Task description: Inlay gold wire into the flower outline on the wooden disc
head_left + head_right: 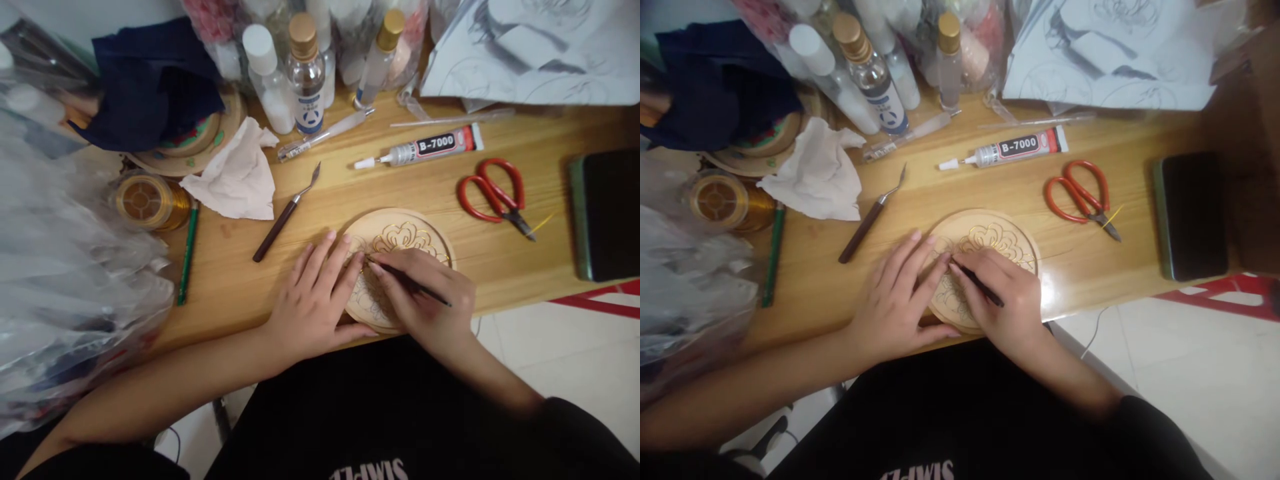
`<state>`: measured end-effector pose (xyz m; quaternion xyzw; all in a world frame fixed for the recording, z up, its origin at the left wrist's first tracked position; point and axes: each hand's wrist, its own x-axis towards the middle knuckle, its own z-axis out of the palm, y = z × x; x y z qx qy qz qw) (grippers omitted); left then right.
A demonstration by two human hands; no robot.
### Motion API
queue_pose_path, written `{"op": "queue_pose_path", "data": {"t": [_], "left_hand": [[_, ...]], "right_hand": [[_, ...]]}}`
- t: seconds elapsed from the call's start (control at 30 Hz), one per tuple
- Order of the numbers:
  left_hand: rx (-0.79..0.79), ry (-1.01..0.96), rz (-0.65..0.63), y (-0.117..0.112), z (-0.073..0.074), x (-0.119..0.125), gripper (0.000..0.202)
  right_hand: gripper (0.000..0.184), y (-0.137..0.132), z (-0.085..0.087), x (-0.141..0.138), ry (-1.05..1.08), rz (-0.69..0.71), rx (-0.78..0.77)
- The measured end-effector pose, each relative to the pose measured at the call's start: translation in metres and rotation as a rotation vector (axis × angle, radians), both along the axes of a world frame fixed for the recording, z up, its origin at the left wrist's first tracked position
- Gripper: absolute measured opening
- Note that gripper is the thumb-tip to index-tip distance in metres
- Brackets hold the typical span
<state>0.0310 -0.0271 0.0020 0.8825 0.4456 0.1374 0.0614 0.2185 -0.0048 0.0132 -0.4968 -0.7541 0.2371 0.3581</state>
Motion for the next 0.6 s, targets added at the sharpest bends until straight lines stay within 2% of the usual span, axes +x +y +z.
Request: {"op": "queue_pose_path", "data": {"t": [0.33, 0.6], "left_hand": [[-0.001, -0.009, 0.004, 0.0, -0.0009, -0.0002, 0.089], [0.015, -0.027, 0.009, -0.0005, -0.0022, 0.0, 0.089]], "right_hand": [[0.021, 0.0019, -0.0026, 0.0031, -0.016, 0.028, 0.007], [0.023, 0.0032, -0.003, 0.0053, -0.097, 0.095, 0.101]]}}
